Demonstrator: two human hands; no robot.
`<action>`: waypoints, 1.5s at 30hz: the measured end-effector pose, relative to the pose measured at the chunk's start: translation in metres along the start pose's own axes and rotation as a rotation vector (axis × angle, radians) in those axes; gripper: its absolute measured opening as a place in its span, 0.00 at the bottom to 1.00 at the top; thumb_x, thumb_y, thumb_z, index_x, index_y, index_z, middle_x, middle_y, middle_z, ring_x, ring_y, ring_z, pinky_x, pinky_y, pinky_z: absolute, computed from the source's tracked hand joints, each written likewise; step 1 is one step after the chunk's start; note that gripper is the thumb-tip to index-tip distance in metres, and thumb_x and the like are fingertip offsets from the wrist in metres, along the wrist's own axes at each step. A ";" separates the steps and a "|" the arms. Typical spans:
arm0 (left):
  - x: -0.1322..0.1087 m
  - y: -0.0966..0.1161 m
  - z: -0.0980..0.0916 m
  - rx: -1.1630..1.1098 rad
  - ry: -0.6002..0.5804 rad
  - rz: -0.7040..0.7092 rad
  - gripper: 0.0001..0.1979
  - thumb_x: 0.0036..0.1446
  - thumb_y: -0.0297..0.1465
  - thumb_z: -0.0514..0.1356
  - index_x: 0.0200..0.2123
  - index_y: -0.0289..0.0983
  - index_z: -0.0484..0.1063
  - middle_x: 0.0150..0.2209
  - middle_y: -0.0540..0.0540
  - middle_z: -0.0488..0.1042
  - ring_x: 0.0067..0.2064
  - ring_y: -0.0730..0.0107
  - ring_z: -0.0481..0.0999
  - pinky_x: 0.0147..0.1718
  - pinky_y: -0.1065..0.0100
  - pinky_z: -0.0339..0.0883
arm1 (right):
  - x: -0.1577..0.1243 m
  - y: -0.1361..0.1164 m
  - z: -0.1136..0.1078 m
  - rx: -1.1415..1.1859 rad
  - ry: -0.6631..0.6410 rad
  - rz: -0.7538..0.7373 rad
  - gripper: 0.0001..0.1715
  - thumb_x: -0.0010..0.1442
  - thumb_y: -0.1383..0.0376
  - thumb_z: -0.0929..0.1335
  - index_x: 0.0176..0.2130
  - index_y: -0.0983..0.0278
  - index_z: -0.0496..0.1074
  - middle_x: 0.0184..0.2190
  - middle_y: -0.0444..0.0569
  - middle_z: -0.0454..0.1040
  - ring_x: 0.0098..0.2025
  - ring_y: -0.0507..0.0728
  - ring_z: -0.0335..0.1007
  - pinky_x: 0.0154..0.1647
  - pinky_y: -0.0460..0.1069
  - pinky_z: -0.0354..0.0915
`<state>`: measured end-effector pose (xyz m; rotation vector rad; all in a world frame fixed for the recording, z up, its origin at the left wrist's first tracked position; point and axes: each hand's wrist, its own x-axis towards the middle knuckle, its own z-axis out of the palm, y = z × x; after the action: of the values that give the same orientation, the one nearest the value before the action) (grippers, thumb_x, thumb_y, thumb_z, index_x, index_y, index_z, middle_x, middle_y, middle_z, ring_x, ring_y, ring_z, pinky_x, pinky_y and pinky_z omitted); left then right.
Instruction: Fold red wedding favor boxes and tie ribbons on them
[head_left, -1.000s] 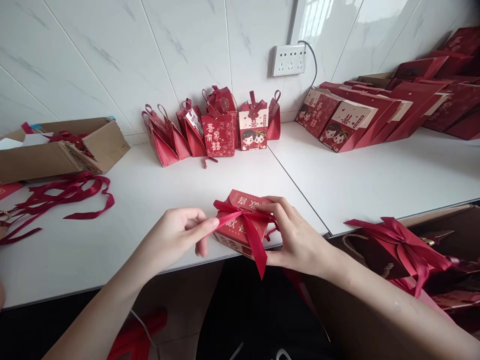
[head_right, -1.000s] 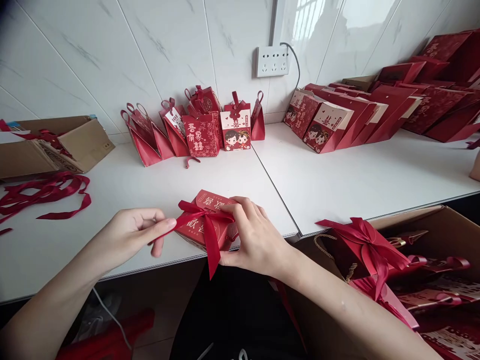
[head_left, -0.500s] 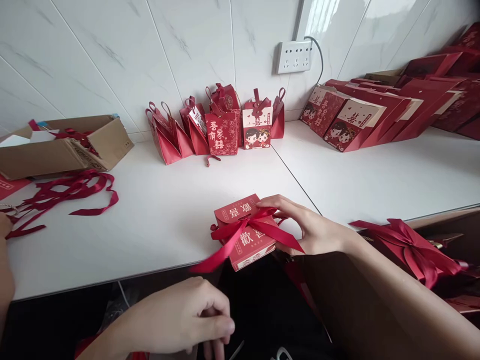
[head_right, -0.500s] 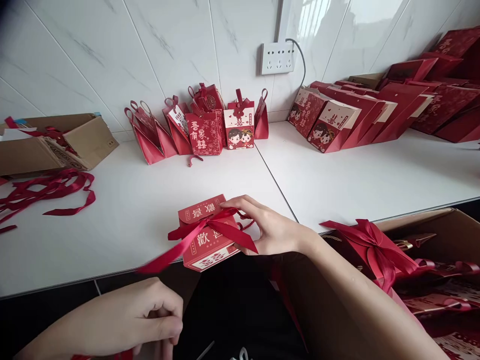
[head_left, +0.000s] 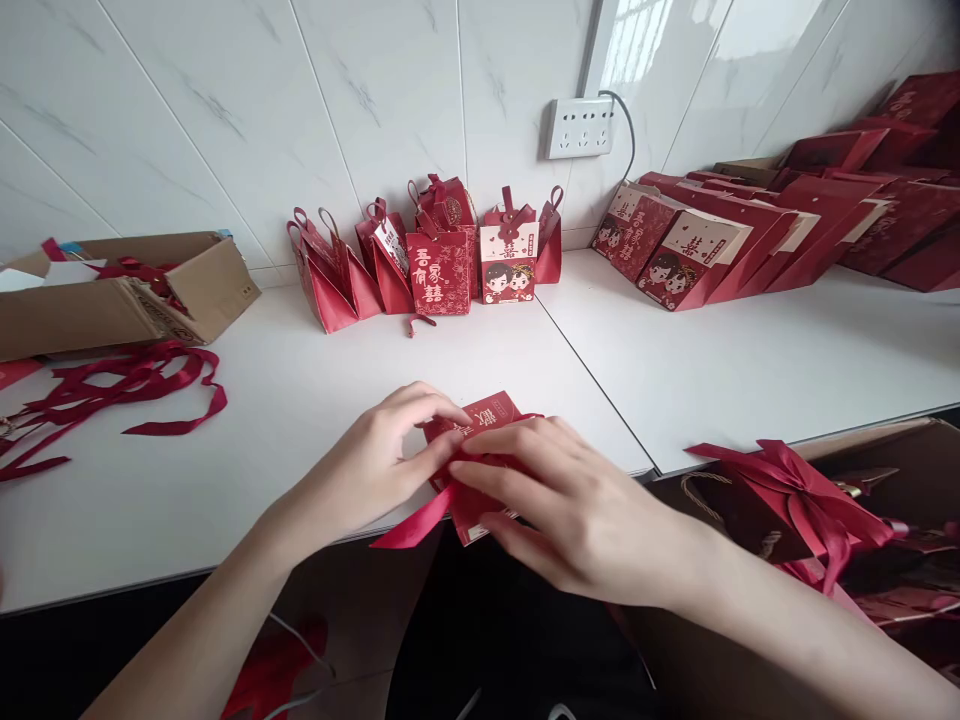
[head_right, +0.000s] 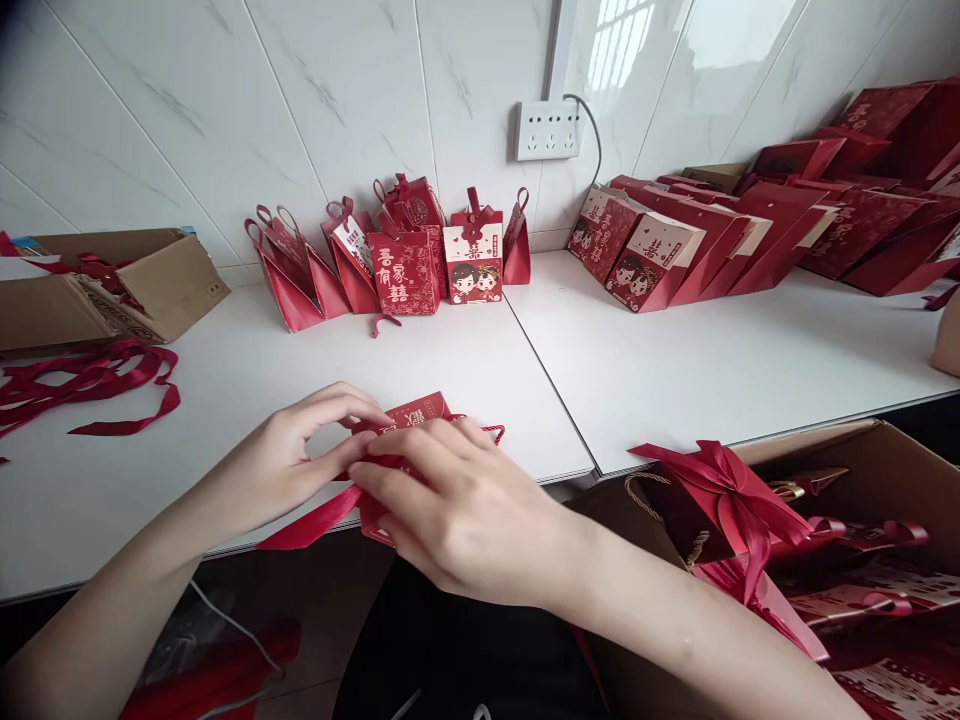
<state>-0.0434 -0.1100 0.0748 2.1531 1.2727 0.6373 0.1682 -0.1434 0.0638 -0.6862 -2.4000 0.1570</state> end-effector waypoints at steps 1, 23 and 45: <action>0.001 0.001 0.003 -0.008 -0.010 0.027 0.08 0.59 0.34 0.54 0.39 0.42 0.73 0.44 0.48 0.73 0.48 0.64 0.72 0.47 0.68 0.66 | 0.005 -0.002 0.007 -0.028 -0.016 -0.014 0.17 0.65 0.65 0.62 0.51 0.69 0.68 0.47 0.60 0.72 0.46 0.61 0.69 0.46 0.57 0.67; 0.010 0.008 0.027 0.185 0.087 0.212 0.20 0.57 0.39 0.58 0.51 0.39 0.66 0.50 0.41 0.70 0.53 0.55 0.67 0.53 0.53 0.61 | 0.025 0.073 -0.051 0.815 0.699 0.595 0.06 0.53 0.65 0.70 0.28 0.62 0.69 0.22 0.40 0.67 0.23 0.48 0.64 0.26 0.46 0.65; 0.061 0.007 -0.045 -0.941 0.539 0.047 0.16 0.45 0.40 0.68 0.29 0.34 0.69 0.25 0.49 0.71 0.29 0.70 0.73 0.24 0.72 0.64 | 0.056 0.101 -0.077 0.820 0.793 0.603 0.16 0.46 0.58 0.74 0.24 0.65 0.67 0.19 0.40 0.66 0.22 0.48 0.65 0.27 0.49 0.70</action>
<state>-0.0411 -0.0485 0.1194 1.2561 0.8643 1.5371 0.2211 -0.0321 0.1277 -0.8240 -1.1612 0.8740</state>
